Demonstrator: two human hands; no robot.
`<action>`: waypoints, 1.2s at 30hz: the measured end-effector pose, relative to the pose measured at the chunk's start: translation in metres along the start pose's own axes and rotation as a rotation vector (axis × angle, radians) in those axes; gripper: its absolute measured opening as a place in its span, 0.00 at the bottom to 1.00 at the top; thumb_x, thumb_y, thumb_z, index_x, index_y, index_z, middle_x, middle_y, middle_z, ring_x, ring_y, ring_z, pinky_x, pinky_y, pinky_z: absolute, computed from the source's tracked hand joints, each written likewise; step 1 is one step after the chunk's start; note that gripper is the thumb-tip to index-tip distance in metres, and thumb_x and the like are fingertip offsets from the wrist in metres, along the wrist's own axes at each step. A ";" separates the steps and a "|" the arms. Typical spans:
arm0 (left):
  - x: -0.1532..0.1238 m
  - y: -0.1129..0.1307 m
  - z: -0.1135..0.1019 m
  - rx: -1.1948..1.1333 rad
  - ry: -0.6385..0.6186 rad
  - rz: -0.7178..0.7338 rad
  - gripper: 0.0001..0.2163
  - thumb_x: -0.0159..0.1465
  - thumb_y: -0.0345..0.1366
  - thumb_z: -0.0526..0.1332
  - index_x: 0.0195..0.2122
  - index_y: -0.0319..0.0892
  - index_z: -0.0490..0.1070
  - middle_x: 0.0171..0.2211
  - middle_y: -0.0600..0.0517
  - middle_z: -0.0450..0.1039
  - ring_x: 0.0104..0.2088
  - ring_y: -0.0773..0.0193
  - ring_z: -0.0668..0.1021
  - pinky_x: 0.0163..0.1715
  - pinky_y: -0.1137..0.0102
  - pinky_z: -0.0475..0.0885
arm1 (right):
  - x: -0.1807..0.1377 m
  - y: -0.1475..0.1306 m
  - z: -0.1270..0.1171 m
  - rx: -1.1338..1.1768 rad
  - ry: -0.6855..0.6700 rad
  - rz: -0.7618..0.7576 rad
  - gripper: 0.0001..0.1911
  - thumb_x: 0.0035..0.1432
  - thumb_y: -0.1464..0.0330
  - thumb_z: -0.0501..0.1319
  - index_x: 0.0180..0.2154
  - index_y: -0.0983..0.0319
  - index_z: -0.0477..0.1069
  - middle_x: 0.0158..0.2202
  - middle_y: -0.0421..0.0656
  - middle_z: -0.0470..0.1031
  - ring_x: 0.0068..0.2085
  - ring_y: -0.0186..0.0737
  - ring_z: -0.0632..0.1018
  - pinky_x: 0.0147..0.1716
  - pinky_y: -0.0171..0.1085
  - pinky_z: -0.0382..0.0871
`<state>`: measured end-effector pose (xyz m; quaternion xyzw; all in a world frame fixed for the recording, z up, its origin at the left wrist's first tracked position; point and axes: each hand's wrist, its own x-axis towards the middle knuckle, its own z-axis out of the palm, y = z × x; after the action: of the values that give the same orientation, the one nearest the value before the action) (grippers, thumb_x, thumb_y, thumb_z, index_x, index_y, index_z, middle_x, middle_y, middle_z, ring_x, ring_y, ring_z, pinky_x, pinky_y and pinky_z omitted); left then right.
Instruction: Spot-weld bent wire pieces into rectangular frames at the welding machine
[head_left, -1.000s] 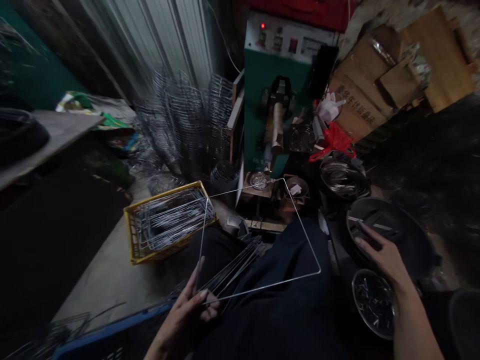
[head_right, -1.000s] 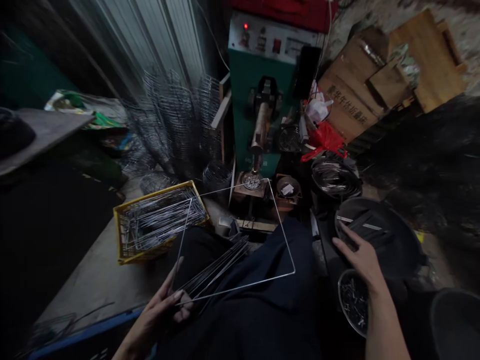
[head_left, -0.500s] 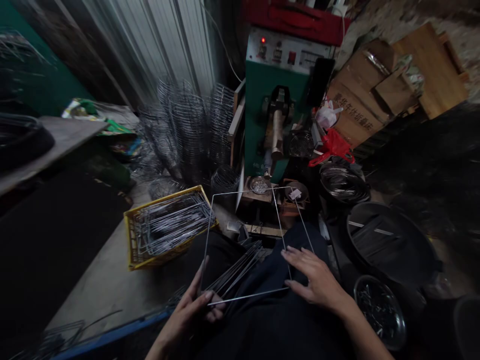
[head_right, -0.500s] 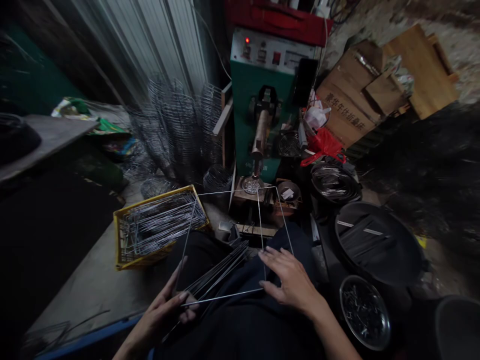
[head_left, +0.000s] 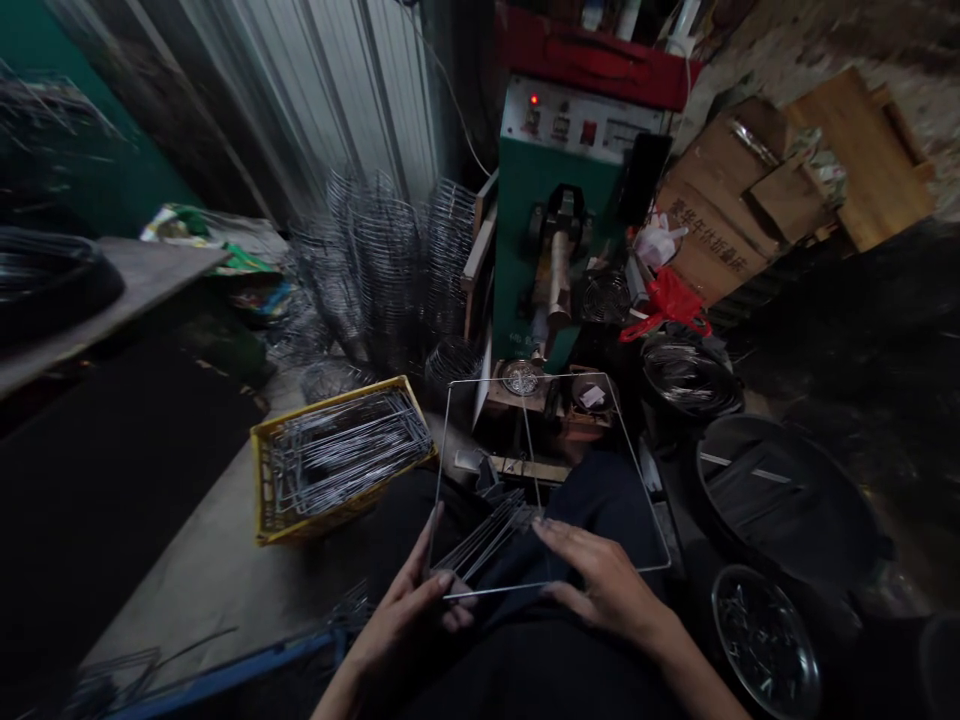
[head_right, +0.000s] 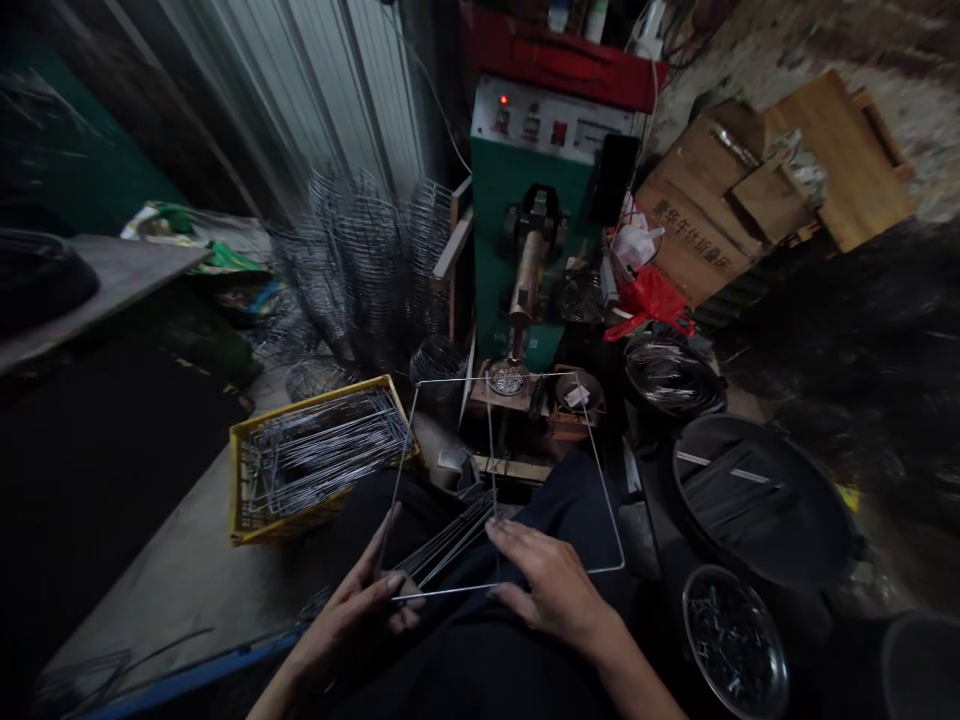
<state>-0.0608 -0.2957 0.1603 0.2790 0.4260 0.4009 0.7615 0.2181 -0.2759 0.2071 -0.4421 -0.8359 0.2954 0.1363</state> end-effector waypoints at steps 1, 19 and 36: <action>0.000 0.002 0.001 0.001 0.001 0.005 0.47 0.63 0.42 0.64 0.69 0.48 0.24 0.28 0.46 0.78 0.25 0.58 0.79 0.24 0.71 0.69 | -0.003 0.004 -0.001 0.004 0.004 0.023 0.37 0.58 0.65 0.65 0.66 0.58 0.57 0.63 0.46 0.63 0.63 0.45 0.67 0.61 0.43 0.63; 0.021 0.006 0.013 0.021 -0.107 0.056 0.48 0.64 0.41 0.61 0.68 0.45 0.18 0.28 0.44 0.78 0.26 0.55 0.80 0.24 0.71 0.70 | -0.010 0.027 -0.005 -0.024 0.016 0.128 0.41 0.51 0.71 0.69 0.65 0.53 0.58 0.63 0.43 0.64 0.61 0.46 0.69 0.59 0.40 0.65; 0.028 0.014 0.017 0.025 -0.125 0.101 0.43 0.66 0.36 0.58 0.68 0.47 0.20 0.29 0.44 0.79 0.26 0.58 0.80 0.24 0.72 0.71 | -0.001 0.038 -0.008 0.002 0.035 0.088 0.41 0.52 0.73 0.69 0.65 0.55 0.58 0.63 0.43 0.63 0.61 0.43 0.68 0.60 0.38 0.63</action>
<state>-0.0428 -0.2664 0.1674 0.3340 0.3681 0.4154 0.7619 0.2474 -0.2577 0.1904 -0.4836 -0.8128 0.2940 0.1380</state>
